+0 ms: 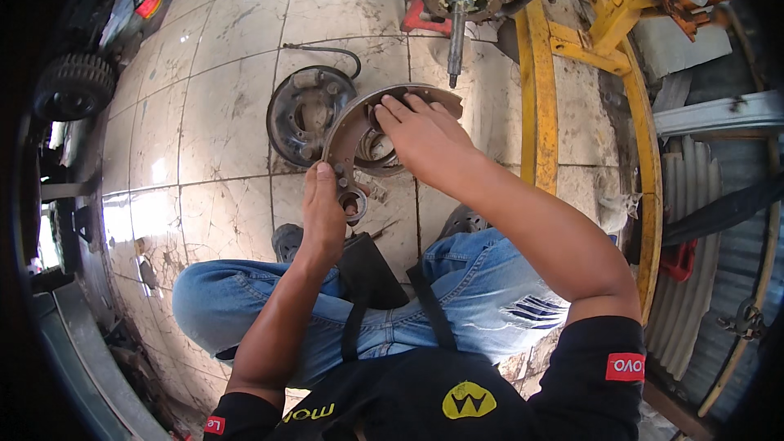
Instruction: The person sits on the floor and assembles a brake shoe with a return spring. They repeatedly position the spring onto the brake shoe, adjust its placement, and test the fit by hand. The brake drum and other parts remain on the floor nearby.
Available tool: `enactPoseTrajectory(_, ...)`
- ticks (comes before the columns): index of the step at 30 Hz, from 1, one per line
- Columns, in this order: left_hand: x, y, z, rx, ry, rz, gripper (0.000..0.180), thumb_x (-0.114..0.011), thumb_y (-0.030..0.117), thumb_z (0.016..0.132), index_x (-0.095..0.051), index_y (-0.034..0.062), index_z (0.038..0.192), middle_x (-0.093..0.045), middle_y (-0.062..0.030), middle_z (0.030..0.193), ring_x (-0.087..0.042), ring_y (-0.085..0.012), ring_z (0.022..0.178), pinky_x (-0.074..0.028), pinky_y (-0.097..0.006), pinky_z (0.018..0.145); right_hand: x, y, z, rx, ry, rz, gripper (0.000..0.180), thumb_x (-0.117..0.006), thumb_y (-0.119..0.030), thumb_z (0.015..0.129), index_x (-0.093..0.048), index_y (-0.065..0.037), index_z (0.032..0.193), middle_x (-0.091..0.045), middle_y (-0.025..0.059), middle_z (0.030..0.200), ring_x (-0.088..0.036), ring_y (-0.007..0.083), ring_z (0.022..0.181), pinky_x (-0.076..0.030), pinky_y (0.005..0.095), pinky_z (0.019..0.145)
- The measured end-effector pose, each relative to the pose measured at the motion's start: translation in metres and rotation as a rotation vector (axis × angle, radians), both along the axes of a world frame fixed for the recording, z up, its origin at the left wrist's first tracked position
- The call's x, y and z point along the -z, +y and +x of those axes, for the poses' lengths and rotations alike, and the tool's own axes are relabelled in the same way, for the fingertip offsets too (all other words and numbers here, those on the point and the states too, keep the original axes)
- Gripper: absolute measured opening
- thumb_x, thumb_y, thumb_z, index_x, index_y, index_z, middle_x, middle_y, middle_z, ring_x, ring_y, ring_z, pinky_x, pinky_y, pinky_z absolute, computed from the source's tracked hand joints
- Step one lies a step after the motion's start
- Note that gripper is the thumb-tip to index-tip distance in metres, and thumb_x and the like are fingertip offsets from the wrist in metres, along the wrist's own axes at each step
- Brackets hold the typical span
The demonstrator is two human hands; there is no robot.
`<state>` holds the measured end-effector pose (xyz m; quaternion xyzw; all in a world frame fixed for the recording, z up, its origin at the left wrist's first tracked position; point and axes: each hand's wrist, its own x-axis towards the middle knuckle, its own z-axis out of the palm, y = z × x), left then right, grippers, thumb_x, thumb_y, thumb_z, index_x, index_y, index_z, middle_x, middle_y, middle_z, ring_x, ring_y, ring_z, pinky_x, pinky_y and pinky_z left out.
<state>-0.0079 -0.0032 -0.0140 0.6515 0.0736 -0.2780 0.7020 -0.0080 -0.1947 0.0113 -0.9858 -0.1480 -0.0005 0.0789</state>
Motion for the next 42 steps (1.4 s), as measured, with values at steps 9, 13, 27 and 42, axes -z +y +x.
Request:
enactPoseTrajectory(9,-0.004,-0.005,-0.003,-0.053,-0.010,0.046,0.039,-0.024,0.038,0.107,-0.046,0.0086,0.118,-0.066,-0.0095,0.081,-0.049,-0.0067,0.063,-0.038,-0.021,0.053,0.001,0.002,-0.003,0.007,0.049,0.008,0.050,-0.054,-0.005,0.084,-0.049,-0.002,0.133,-0.048,0.0158,0.144,-0.048,0.0367,0.129,-0.044,0.0501,0.100)
enactPoseTrajectory(13,-0.007,-0.006,-0.004,-0.074,0.012,0.032,0.040,-0.024,0.039,0.107,-0.046,0.0087,0.119,-0.066,-0.0084,0.083,-0.050,-0.0065,0.064,-0.038,-0.021,0.053,0.003,0.000,-0.002,-0.028,0.042,0.007,0.049,-0.052,-0.004,0.085,-0.049,-0.002,0.133,-0.047,0.0165,0.144,-0.047,0.0376,0.130,-0.044,0.0491,0.100)
enactPoseTrajectory(27,-0.003,-0.001,-0.002,-0.028,0.011,-0.007,0.041,-0.027,0.039,0.107,-0.037,0.0036,0.126,-0.063,-0.0118,0.087,-0.056,-0.0102,0.066,-0.038,-0.022,0.048,-0.003,0.006,-0.004,-0.069,0.104,0.040,0.052,-0.054,-0.004,0.083,-0.049,-0.002,0.135,-0.046,0.0155,0.145,-0.046,0.0371,0.131,-0.044,0.0501,0.101)
enactPoseTrajectory(42,0.000,-0.003,-0.004,-0.052,-0.006,0.009,0.044,-0.027,0.039,0.106,-0.038,0.0023,0.127,-0.058,-0.0093,0.097,-0.060,-0.0123,0.072,-0.042,-0.023,0.051,-0.009,0.009,-0.006,-0.090,0.111,0.020,0.051,-0.053,-0.003,0.083,-0.051,-0.005,0.134,-0.047,0.0115,0.145,-0.045,0.0340,0.132,-0.043,0.0490,0.101)
